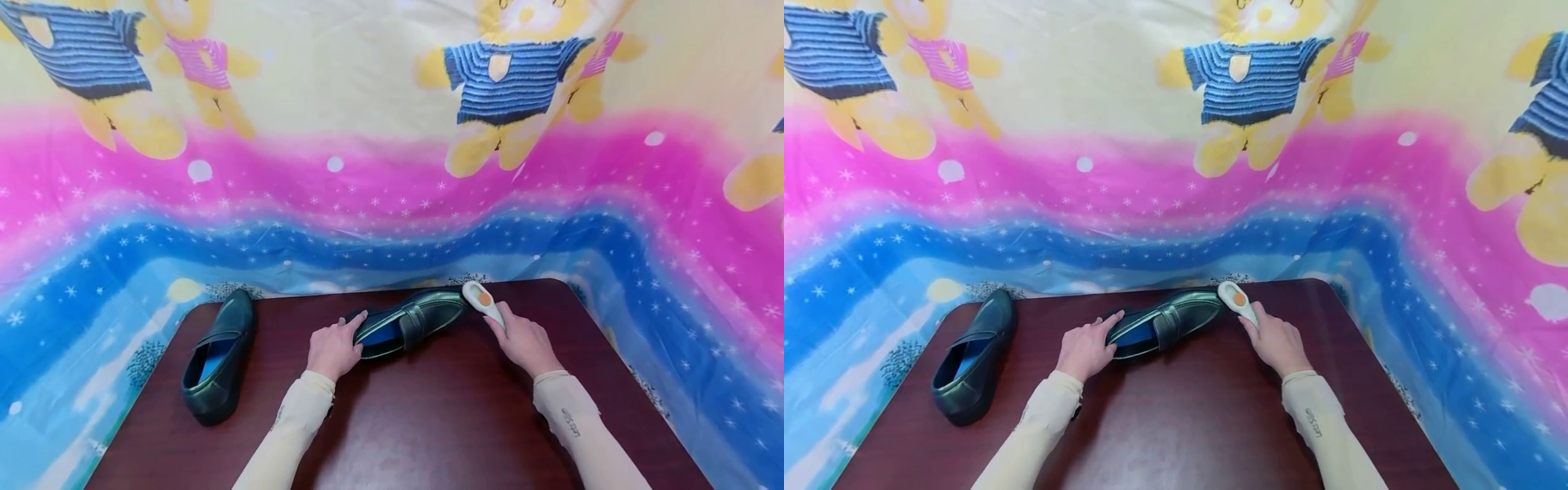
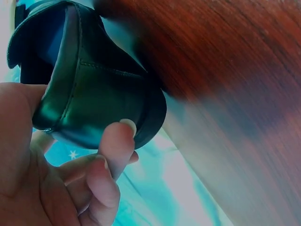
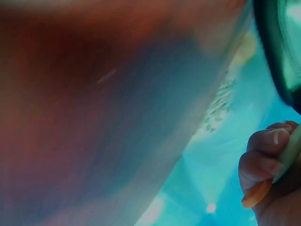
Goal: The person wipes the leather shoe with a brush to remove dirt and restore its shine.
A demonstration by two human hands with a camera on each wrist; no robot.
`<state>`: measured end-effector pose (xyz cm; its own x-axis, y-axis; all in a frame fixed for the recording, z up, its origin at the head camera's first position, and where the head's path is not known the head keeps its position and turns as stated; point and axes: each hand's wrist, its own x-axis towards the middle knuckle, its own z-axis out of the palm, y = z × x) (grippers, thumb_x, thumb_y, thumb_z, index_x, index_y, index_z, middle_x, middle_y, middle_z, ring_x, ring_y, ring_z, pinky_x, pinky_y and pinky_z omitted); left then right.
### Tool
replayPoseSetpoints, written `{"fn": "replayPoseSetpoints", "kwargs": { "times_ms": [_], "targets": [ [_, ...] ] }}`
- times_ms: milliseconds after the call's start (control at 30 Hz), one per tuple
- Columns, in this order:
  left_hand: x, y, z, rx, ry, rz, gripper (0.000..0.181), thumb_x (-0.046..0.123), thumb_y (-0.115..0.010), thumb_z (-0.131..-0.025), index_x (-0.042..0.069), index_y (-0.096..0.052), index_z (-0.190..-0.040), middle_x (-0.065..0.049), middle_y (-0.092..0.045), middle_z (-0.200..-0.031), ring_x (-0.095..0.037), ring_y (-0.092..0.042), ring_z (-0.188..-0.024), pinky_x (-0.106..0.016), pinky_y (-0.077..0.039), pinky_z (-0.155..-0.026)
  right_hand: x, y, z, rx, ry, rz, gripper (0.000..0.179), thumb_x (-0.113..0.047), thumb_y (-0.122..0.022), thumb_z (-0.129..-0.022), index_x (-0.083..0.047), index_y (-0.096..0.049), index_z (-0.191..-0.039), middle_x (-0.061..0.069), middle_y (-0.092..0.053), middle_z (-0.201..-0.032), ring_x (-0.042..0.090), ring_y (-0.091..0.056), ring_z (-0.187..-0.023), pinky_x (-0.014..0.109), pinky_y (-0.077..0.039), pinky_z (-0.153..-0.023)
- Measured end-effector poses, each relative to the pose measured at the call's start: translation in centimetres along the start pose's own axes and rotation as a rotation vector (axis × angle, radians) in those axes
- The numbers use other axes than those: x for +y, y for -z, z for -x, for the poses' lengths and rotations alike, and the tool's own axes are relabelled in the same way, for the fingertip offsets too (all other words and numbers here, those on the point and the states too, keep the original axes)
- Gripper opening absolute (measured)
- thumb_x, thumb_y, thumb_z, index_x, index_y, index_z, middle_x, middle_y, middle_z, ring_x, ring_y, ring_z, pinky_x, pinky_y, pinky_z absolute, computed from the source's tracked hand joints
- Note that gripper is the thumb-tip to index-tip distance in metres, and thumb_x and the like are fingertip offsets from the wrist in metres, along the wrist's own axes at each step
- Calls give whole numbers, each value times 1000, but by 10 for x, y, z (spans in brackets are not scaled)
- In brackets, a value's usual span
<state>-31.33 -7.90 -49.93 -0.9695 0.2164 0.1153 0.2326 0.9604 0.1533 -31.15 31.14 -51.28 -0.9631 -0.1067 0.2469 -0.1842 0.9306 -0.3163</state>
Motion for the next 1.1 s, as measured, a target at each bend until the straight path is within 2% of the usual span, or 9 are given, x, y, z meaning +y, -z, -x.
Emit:
{"fn": "replayPoseSetpoints", "kwargs": {
  "times_ms": [167,300,433,500,567,633,700,933,1100],
  "targets": [
    [0,2,-3,-3,0,3,68,32,-74,-93,34,-48,-155,-22,-60,-145,-18,-33,-42,-31,-31,-41,11,5,5,-13,-34,2,37,-38,-55,-107,-10,-46,-130,4,-52,-70,21,-47,-59,36,-37,-54],
    [-4,2,-4,-13,-2,5,66,31,-73,-94,34,-48,-155,-22,-61,-144,-18,-34,-42,-31,-30,-40,8,3,5,-13,-36,-28,38,-39,-52,-108,-9,-45,-131,5,-54,-72,21,-48,-60,36,-38,-56],
    [-8,-1,-6,-12,-1,17,60,29,-67,-97,34,-50,-154,-21,-63,-141,-20,-37,-44,-31,-31,-41,4,-2,5,27,-23,-33,38,-40,-50,-109,-8,-46,-129,4,-55,-73,20,-48,-60,34,-38,-56],
    [-9,-2,-10,-10,-1,14,56,29,-63,-99,34,-50,-154,-19,-71,-130,-20,-40,-47,-31,-33,-43,1,-4,5,54,-9,-31,37,-41,-50,-109,-8,-47,-127,4,-55,-72,20,-47,-59,34,-38,-55],
    [-10,-2,-13,-2,-4,6,53,30,-61,-100,33,-52,-152,-15,-76,-108,-20,-43,-50,-32,-37,-44,-3,-6,4,72,11,-30,36,-41,-51,-109,-8,-48,-125,4,-55,-71,20,-47,-58,35,-37,-54],
    [-11,-2,-16,2,-3,-6,51,30,-60,-100,32,-54,-151,-10,-71,-85,-20,-46,-54,-34,-41,-47,-8,-9,1,80,34,-26,35,-40,-52,-108,-8,-48,-122,4,-55,-71,21,-46,-57,35,-38,-53],
    [-11,-1,-18,4,-1,-15,50,30,-60,-100,32,-55,-150,-5,-63,-71,-20,-49,-57,-36,-43,-49,-15,-13,-1,78,56,-14,33,-41,-53,-108,-10,-49,-119,4,-54,-70,20,-46,-55,35,-37,-52],
    [-10,-2,-21,-7,-6,-7,50,29,-59,-102,33,-54,-151,-2,-51,-57,-20,-46,-52,-35,-41,-47,-34,-26,-12,57,134,14,30,-40,-59,-106,-13,-51,-115,-1,-55,-74,16,-44,-56,32,-37,-52],
    [-6,-1,-23,-8,-7,-7,50,28,-59,-102,32,-53,-151,0,-48,-56,-19,-45,-52,-35,-41,-47,-23,-25,-14,84,133,40,30,-40,-58,-106,-12,-50,-113,0,-53,-71,17,-41,-54,33,-35,-50]
  ]
}}
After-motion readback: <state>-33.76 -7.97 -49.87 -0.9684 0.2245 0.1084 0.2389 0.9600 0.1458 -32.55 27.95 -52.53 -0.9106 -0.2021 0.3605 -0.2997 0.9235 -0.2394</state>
